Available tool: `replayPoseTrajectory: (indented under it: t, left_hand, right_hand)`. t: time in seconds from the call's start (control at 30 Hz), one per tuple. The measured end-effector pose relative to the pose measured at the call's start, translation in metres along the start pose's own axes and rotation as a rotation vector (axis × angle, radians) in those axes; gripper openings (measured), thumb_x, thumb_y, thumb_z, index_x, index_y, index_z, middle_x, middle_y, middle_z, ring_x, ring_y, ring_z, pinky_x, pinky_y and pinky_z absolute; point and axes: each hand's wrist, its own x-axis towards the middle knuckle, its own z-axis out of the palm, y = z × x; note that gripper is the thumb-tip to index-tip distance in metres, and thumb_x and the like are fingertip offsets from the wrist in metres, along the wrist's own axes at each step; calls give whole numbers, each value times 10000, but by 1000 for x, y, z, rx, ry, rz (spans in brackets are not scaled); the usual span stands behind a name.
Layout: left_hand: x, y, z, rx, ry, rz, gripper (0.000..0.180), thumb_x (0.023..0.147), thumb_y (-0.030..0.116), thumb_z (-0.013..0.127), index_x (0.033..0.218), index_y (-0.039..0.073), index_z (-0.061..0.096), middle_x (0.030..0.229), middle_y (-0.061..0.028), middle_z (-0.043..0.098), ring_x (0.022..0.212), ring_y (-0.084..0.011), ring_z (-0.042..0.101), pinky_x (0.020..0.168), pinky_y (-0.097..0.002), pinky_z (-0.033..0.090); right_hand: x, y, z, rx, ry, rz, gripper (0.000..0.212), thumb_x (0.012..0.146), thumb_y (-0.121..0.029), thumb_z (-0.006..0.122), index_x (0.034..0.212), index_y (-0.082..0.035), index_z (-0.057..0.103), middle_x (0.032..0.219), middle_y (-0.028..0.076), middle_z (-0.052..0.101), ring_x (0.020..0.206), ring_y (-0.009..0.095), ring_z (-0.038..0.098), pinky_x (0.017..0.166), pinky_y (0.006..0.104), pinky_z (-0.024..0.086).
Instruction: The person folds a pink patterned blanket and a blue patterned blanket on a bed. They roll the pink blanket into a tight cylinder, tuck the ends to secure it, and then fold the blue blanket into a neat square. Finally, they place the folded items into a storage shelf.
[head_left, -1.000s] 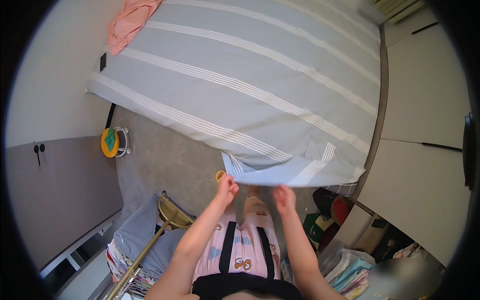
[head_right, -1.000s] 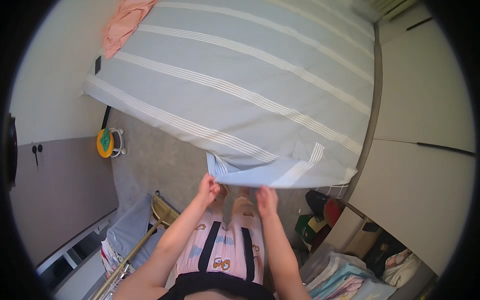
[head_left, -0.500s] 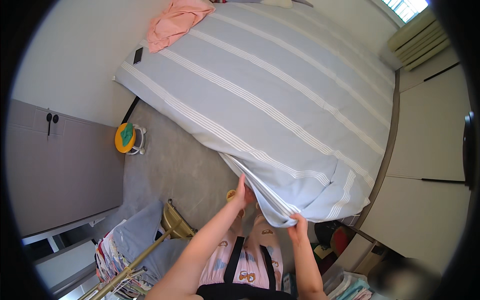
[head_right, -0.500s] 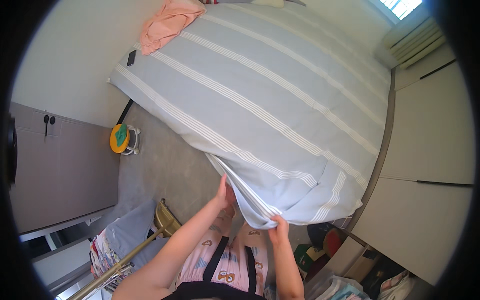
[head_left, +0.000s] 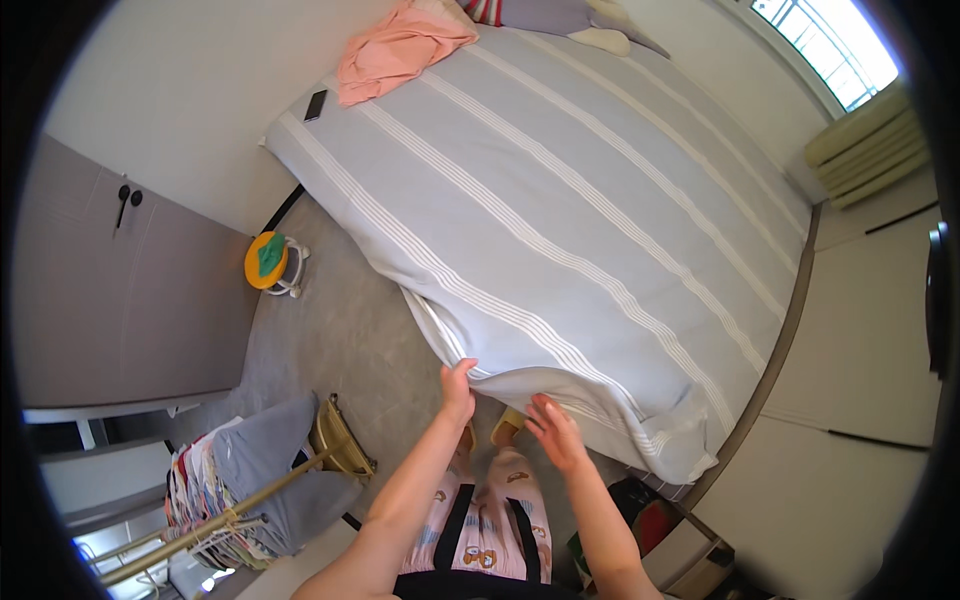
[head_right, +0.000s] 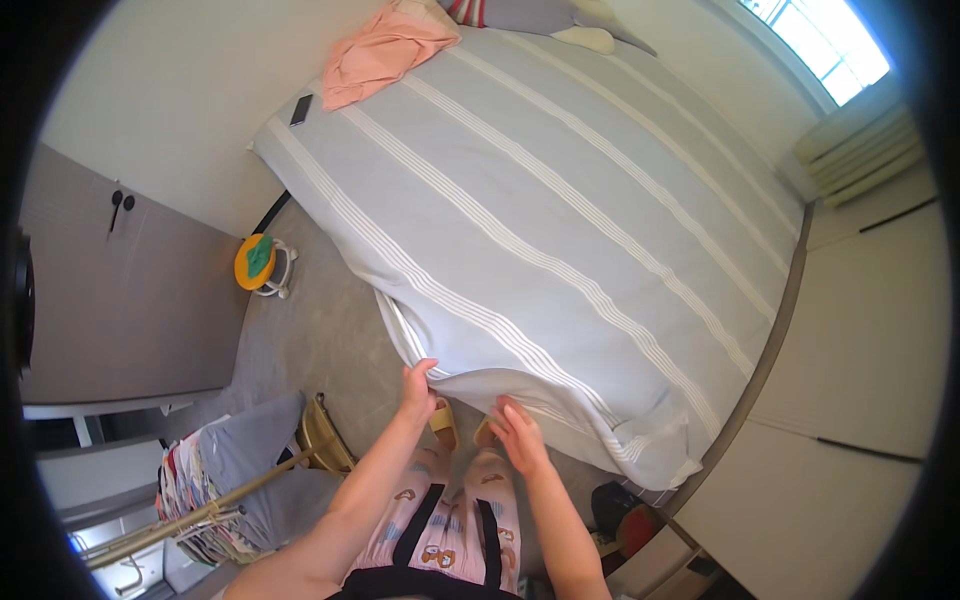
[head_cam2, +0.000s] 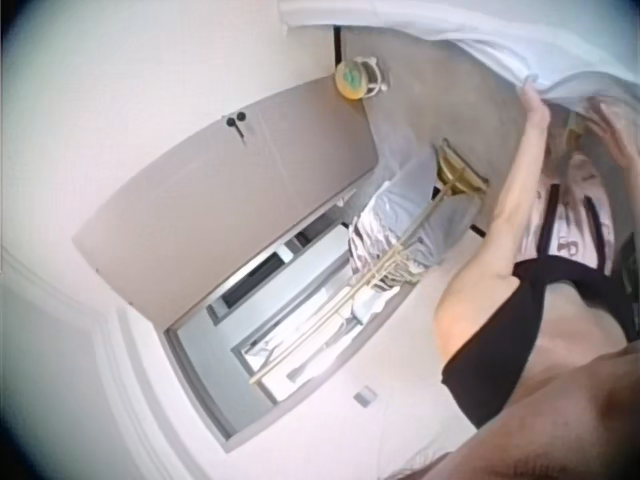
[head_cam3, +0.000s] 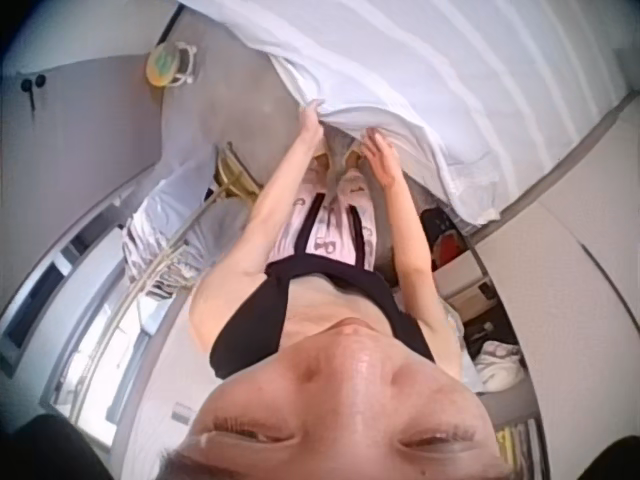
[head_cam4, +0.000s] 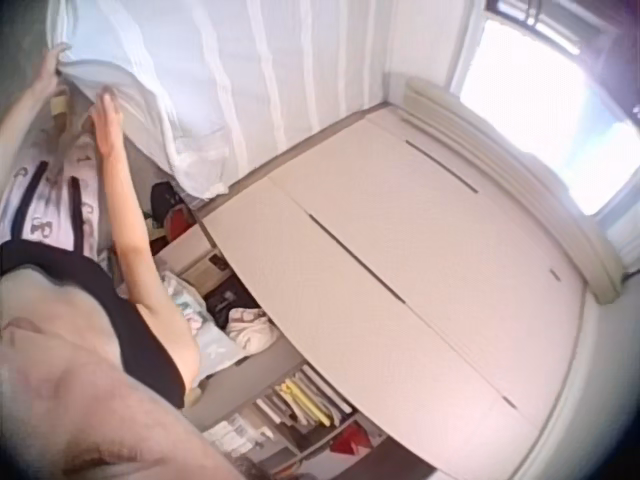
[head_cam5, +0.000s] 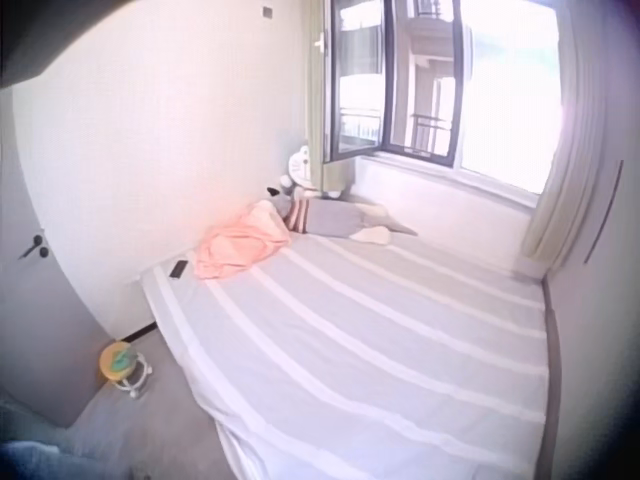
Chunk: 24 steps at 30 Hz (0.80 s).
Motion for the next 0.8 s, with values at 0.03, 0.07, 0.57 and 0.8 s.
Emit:
replayPoseTrajectory:
  t: [0.03, 0.07, 0.57, 0.8]
  left_hand:
    - [-4, 3, 1, 150, -53, 33, 266, 719, 49, 570, 974, -20, 534, 878, -64, 583, 814, -166, 549, 728, -286, 433]
    - [-10, 9, -3, 298, -100, 74, 251, 735, 67, 579, 966, -21, 538, 865, -58, 588, 793, -154, 551, 716, -276, 435]
    - [119, 26, -17, -65, 12, -202, 592, 800, 385, 563, 1193, -23, 392, 1114, -150, 519, 936, -252, 551, 834, -374, 435]
    - [299, 143, -76, -449, 247, 37, 346, 772, 136, 581, 1060, -38, 497, 1007, -162, 568, 878, -284, 568, 795, -390, 460]
  right_hand:
    - [6, -8, 14, 26, 40, 76, 555, 811, -197, 598, 1278, -23, 356, 1306, 108, 380, 1182, 259, 388, 950, 437, 333]
    - [12, -14, 29, 46, 70, 155, 597, 796, -198, 619, 1292, -21, 338, 1318, 113, 365, 1182, 265, 385, 945, 437, 333]
    - [50, -41, 73, 35, 555, -30, 183, 700, -38, 553, 872, 10, 511, 799, 91, 552, 704, 196, 573, 591, 287, 488]
    - [65, -23, 87, 157, 620, -208, 167, 749, -27, 549, 907, -2, 500, 823, 78, 552, 744, 210, 583, 601, 314, 514]
